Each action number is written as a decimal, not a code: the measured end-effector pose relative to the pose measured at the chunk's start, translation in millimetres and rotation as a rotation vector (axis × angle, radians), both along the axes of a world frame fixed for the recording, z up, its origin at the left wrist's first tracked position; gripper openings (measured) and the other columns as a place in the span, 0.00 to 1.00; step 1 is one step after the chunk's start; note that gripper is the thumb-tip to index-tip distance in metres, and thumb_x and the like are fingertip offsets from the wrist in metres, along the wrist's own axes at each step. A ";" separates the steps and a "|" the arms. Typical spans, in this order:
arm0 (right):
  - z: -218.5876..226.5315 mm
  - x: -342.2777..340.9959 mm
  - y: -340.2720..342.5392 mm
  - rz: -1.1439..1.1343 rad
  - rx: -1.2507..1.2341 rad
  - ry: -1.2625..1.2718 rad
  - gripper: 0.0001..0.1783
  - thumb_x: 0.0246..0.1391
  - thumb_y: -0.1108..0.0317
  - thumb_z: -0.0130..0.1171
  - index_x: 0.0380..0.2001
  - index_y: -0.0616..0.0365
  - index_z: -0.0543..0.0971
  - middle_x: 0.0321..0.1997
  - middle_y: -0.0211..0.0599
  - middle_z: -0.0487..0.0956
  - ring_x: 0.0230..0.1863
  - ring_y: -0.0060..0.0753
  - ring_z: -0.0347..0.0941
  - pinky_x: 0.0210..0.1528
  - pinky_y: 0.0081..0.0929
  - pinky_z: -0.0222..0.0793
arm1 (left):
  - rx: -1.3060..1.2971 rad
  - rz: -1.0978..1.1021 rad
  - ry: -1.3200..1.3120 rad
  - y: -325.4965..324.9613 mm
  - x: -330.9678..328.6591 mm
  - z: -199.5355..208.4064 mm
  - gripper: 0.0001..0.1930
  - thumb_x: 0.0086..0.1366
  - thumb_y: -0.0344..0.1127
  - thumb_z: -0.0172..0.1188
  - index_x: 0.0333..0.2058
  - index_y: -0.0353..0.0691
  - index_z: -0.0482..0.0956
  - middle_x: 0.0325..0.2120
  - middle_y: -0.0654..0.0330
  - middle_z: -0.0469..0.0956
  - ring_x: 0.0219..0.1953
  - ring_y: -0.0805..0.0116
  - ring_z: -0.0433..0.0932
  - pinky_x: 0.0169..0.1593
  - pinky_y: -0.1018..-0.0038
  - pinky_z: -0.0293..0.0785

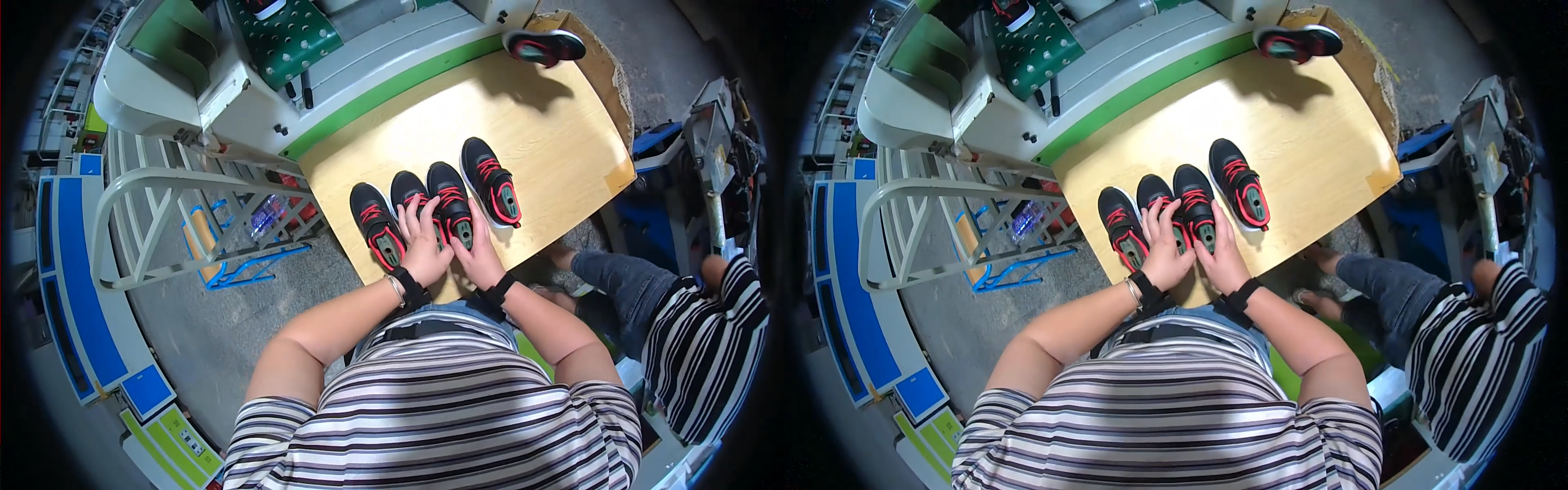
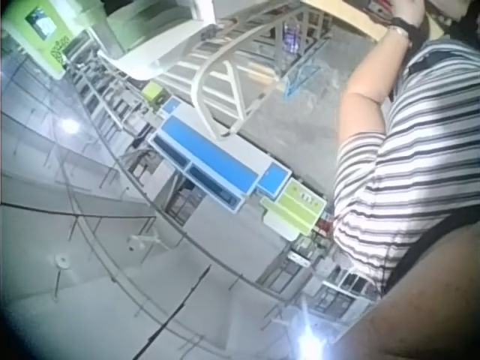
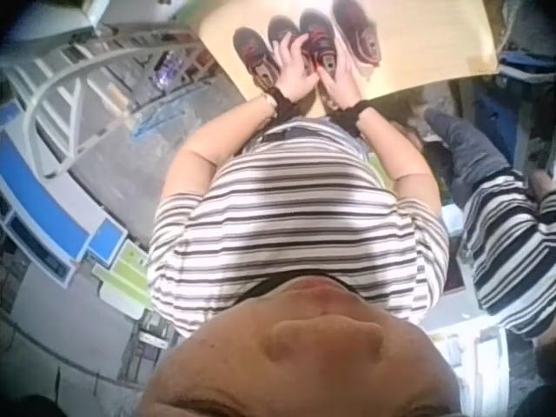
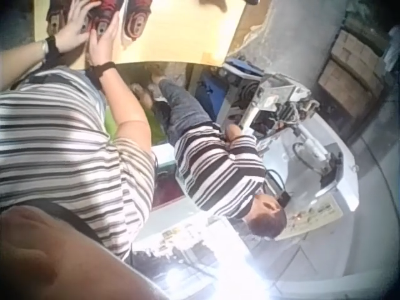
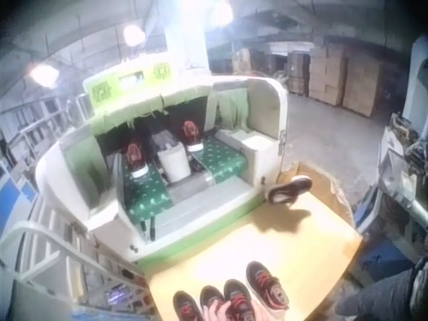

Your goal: Operating an industrial machine to heat or set shoe components and organizing them on a table.

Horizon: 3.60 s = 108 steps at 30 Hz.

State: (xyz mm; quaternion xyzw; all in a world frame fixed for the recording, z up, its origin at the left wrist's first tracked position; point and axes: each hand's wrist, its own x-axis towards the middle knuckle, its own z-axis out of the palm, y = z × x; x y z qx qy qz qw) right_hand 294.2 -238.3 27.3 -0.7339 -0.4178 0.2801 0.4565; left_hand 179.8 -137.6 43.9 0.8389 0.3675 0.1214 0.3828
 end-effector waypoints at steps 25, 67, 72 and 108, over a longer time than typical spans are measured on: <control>104.3 305.0 215.0 -0.235 0.251 -0.437 0.27 0.54 0.51 0.65 0.47 0.63 0.80 0.48 0.47 0.81 0.51 0.46 0.76 0.54 0.36 0.70 | 0.332 0.121 -0.284 226.3 -17.2 145.6 0.31 0.60 0.29 0.61 0.63 0.42 0.65 0.69 0.50 0.49 0.70 0.53 0.53 0.68 0.61 0.55; 0.0 31.4 10.3 -0.320 -0.010 0.255 0.50 0.45 0.70 0.69 0.68 0.66 0.54 0.62 0.51 0.69 0.63 0.44 0.66 0.65 0.34 0.61 | 0.226 0.453 -0.551 223.3 38.8 149.2 0.44 0.56 0.25 0.58 0.68 0.32 0.44 0.65 0.37 0.51 0.68 0.45 0.54 0.70 0.62 0.50; 103.1 79.8 82.5 -0.344 0.213 0.354 0.45 0.51 0.71 0.67 0.67 0.56 0.51 0.55 0.51 0.72 0.51 0.37 0.75 0.54 0.29 0.72 | 0.360 0.536 -0.487 246.2 53.3 125.1 0.45 0.55 0.29 0.60 0.68 0.31 0.43 0.67 0.40 0.50 0.69 0.42 0.52 0.70 0.58 0.50; 45.7 15.6 114.3 0.238 0.308 -0.412 0.26 0.52 0.62 0.64 0.54 0.58 0.74 0.62 0.54 0.69 0.66 0.58 0.61 0.65 0.46 0.58 | 0.101 -0.040 0.106 42.1 -75.4 -3.7 0.50 0.51 0.43 0.71 0.69 0.46 0.52 0.68 0.38 0.43 0.70 0.34 0.46 0.69 0.49 0.49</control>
